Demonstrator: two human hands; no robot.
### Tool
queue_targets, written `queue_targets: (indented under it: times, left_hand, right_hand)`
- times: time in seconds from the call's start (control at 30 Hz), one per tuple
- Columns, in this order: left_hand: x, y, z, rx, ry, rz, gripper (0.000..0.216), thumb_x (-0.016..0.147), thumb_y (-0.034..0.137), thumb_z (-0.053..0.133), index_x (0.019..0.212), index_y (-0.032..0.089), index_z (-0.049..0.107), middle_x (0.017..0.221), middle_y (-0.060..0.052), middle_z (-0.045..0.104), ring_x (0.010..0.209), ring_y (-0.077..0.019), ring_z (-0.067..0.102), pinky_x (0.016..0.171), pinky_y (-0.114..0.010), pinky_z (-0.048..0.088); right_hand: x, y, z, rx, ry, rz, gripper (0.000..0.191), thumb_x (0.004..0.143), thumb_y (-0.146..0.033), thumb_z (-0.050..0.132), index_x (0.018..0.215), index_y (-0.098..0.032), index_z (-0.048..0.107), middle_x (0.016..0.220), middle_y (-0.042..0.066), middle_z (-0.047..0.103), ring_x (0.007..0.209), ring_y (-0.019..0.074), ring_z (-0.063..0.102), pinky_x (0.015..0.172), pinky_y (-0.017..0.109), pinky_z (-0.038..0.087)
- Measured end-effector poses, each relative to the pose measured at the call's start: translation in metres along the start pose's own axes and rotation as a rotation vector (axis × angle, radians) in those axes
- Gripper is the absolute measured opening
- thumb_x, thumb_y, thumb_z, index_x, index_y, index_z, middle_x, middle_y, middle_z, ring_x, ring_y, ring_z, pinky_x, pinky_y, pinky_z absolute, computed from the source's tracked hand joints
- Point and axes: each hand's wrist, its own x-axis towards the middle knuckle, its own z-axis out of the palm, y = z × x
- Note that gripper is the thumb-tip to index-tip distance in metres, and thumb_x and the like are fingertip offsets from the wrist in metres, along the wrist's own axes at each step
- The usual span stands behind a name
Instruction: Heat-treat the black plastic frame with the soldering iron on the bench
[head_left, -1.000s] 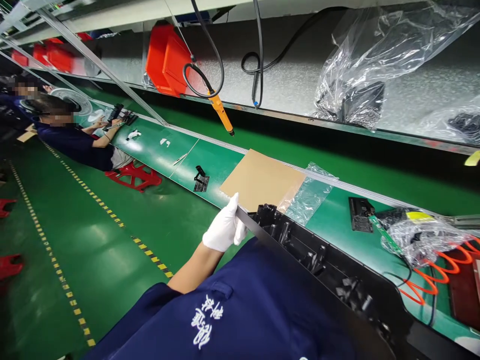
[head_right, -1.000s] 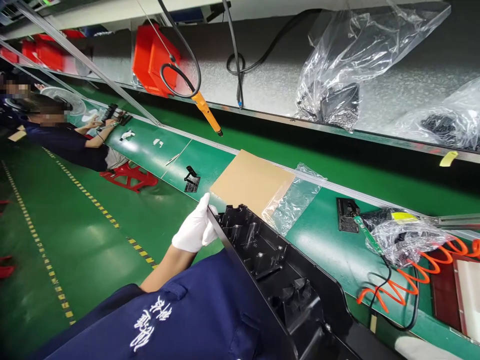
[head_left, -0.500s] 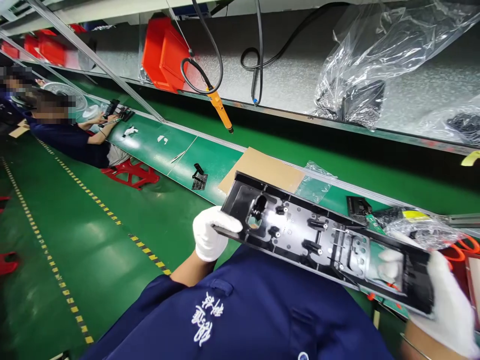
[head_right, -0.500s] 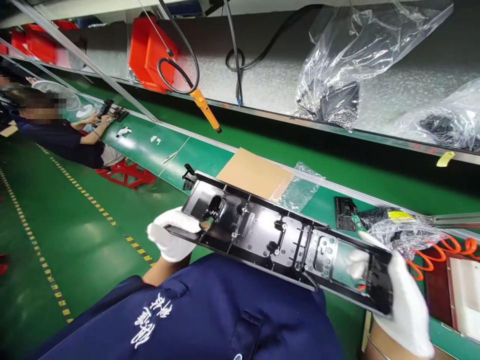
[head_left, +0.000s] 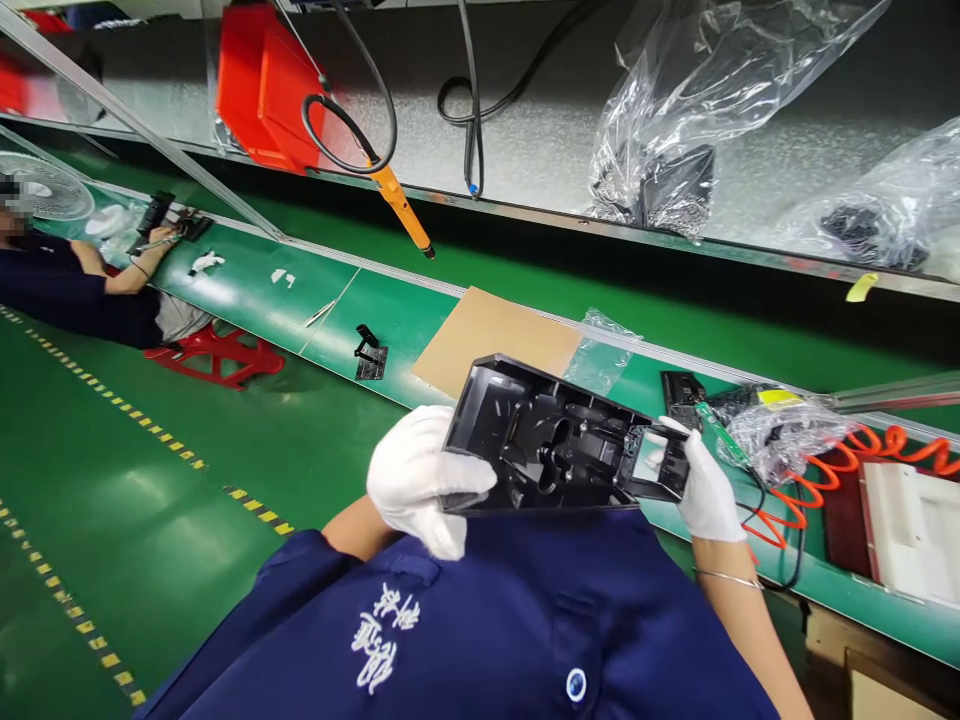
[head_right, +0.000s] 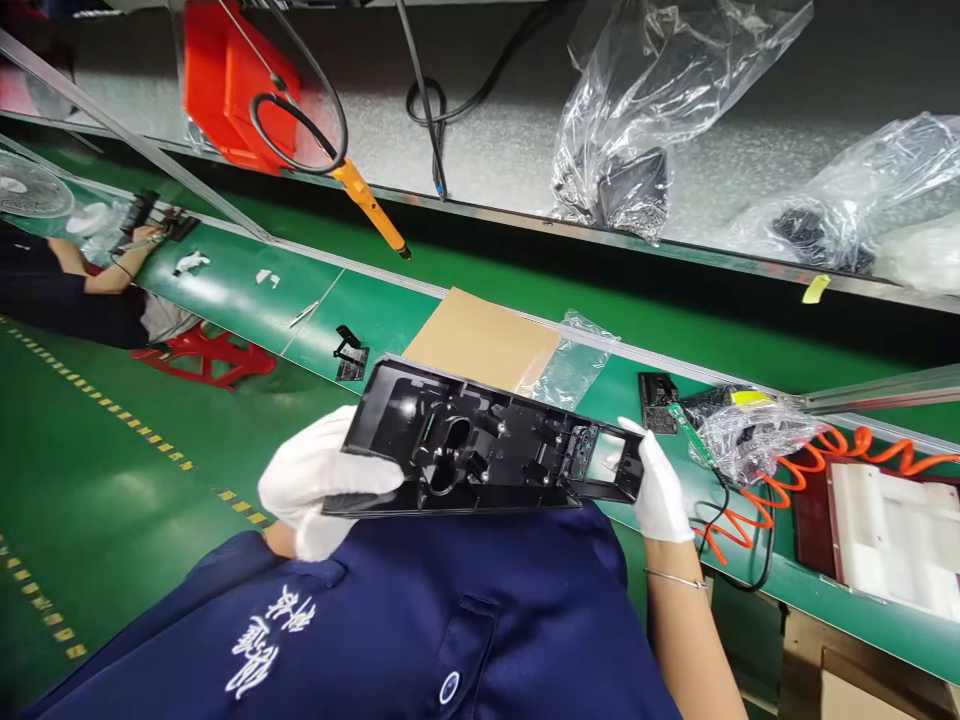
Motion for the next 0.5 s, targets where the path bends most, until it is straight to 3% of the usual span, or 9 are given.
queue_targets:
  times: [0.13,0.27,0.5]
  left_hand:
    - [0.005,-0.003,-0.001,0.021,-0.060,0.047,0.037,0.084,0.053,0.074,0.104,0.022,0.073,0.068,-0.007,0.070,0.058,-0.0240,0.068,0.058,-0.035,0.058]
    - [0.006,-0.002,0.001,0.047,-0.079,0.086,0.039,0.085,0.054,0.072,0.103,0.020,0.073,0.066,-0.007,0.070,0.059,-0.0249,0.069,0.059,-0.035,0.059]
    - [0.004,0.008,0.000,0.091,-0.052,0.020,0.041,0.086,0.055,0.071,0.109,0.022,0.076,0.070,-0.008,0.073,0.066,-0.0265,0.072,0.066,-0.034,0.059]
  right_hand:
    - [0.001,0.003,0.004,0.041,0.019,0.030,0.116,0.047,-0.084,0.084,0.141,-0.023,0.054,0.120,0.011,0.061,0.070,0.0109,0.060,0.060,0.024,0.056]
    - [0.001,0.005,0.003,0.050,0.010,0.024,0.112,0.049,-0.083,0.084,0.139,-0.023,0.055,0.120,0.010,0.061,0.070,0.0102,0.060,0.058,0.023,0.056]
    - [-0.001,0.004,0.002,0.062,0.004,0.037,0.113,0.047,-0.082,0.085,0.139,-0.025,0.055,0.122,0.009,0.060,0.071,0.0107,0.060,0.060,0.026,0.058]
